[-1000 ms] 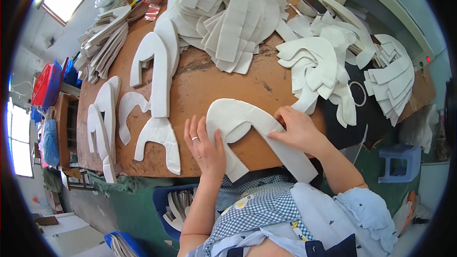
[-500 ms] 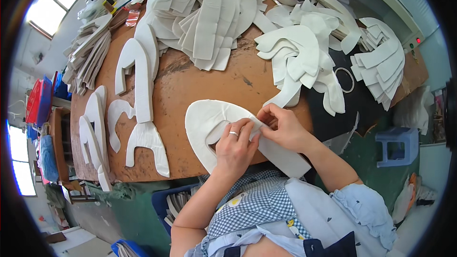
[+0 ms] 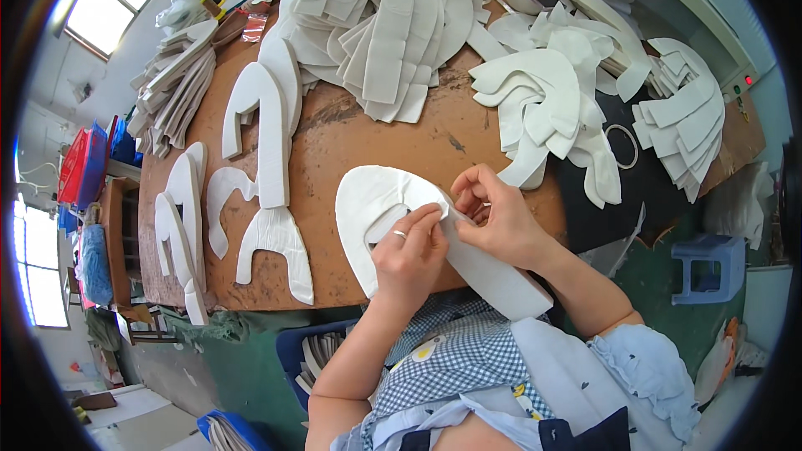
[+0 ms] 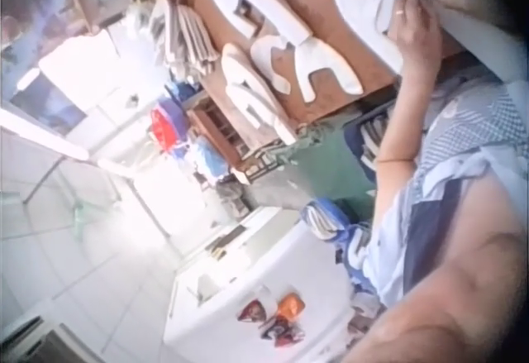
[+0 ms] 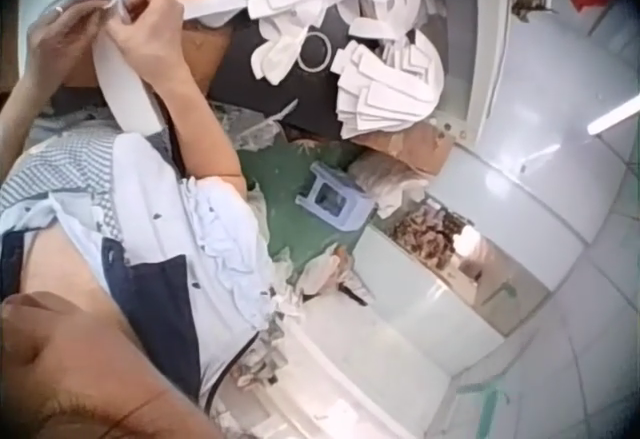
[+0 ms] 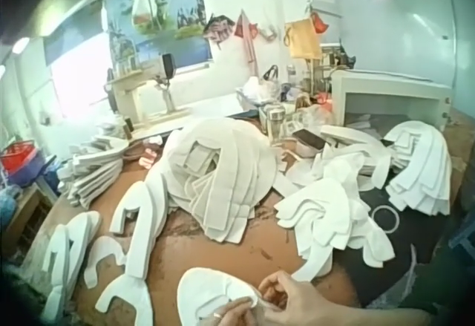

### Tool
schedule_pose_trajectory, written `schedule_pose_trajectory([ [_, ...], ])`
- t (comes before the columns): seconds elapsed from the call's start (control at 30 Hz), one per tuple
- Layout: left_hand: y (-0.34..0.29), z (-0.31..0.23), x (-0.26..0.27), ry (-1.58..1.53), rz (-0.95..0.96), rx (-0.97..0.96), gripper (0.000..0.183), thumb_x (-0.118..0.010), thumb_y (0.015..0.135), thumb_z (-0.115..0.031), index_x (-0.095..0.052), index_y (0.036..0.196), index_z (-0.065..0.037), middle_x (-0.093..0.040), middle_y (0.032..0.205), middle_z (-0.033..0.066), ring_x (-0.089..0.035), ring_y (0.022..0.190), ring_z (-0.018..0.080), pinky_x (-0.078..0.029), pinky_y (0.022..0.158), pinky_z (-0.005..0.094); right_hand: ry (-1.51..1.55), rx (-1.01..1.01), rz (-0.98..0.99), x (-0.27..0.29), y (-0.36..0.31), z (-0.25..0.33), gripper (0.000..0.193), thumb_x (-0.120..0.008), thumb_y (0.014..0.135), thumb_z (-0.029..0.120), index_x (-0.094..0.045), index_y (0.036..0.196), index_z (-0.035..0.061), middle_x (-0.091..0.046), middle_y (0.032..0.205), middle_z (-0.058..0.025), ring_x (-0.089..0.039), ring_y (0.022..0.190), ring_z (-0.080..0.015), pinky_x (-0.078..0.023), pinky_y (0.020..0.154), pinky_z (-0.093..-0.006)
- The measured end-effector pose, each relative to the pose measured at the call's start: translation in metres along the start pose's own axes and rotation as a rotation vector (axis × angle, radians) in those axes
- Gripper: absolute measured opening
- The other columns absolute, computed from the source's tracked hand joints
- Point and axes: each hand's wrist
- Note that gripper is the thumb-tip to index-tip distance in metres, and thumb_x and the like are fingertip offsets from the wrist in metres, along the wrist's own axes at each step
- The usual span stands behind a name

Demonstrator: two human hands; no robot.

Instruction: Preparing white foam shoe components by peeling off layers and stacking them on a workbench.

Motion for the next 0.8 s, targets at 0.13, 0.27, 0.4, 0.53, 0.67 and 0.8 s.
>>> schedule_pose_trajectory([
  [0.13,0.002,0.007,0.002,-0.184,-0.006,0.206,0.010,-0.070,0.081,0.005,-0.070,0.090,0.003,-0.074,0.099,0.0122,-0.073,0.082,0.0200,-0.058,0.075,0.0280,-0.006,-0.024,0.007,-0.003,0.002,0.001,0.038,-0.071,0.078,0.000,-0.051,0.111,0.0033,-0.061,0.088,-0.0021,-0.058,0.079,-0.0074,-0.050,0.069,-0.0233],
  [0.27,0.000,0.015,0.003,-0.267,0.031,0.261,0.009,-0.070,0.081,0.004,-0.068,0.090,0.003,-0.072,0.101,0.0104,-0.071,0.082,0.0207,-0.058,0.075,0.0293,-0.008,-0.056,0.035,-0.004,0.005,0.002,0.036,-0.069,0.078,0.000,-0.053,0.110,0.0030,-0.060,0.090,-0.0022,-0.059,0.081,-0.0081,-0.050,0.070,-0.0235],
  [0.4,0.003,0.016,0.007,-0.356,0.108,0.357,0.005,-0.067,0.086,0.003,-0.067,0.091,0.004,-0.067,0.105,0.0113,-0.068,0.088,0.0216,-0.055,0.078,0.0297,0.014,-0.032,0.044,-0.006,0.009,-0.010,0.033,-0.069,0.080,0.000,-0.053,0.109,0.0031,-0.060,0.093,-0.0022,-0.059,0.084,-0.0087,-0.051,0.073,-0.0239],
  [0.53,-0.003,0.018,0.004,-0.292,0.127,0.276,0.004,-0.064,0.090,0.002,-0.067,0.092,0.004,-0.066,0.105,0.0086,-0.064,0.089,0.0182,-0.051,0.079,0.0284,0.088,-0.067,0.064,-0.009,0.012,-0.020,0.030,-0.068,0.083,-0.001,-0.054,0.109,0.0046,-0.058,0.097,-0.0018,-0.058,0.090,-0.0093,-0.053,0.077,-0.0254],
  [0.67,-0.008,0.019,0.001,-0.348,0.164,0.316,0.004,-0.063,0.091,0.001,-0.067,0.092,0.003,-0.064,0.104,0.0075,-0.063,0.087,0.0176,-0.049,0.078,0.0279,0.056,-0.081,0.076,-0.008,0.012,-0.027,0.027,-0.068,0.085,-0.001,-0.053,0.107,0.0055,-0.057,0.099,-0.0015,-0.059,0.094,-0.0093,-0.054,0.079,-0.0262],
  [0.8,-0.007,0.016,0.001,-0.429,0.181,0.447,0.004,-0.063,0.091,0.001,-0.067,0.092,0.003,-0.063,0.104,0.0068,-0.062,0.089,0.0163,-0.049,0.078,0.0273,0.051,-0.089,0.075,-0.008,0.013,-0.025,0.027,-0.067,0.085,-0.001,-0.052,0.106,0.0053,-0.057,0.099,-0.0017,-0.059,0.094,-0.0095,-0.054,0.079,-0.0263],
])
Point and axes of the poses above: each hand's wrist, its own y-axis towards the middle knuckle, its own x-axis out of the back of the hand, z = x × y
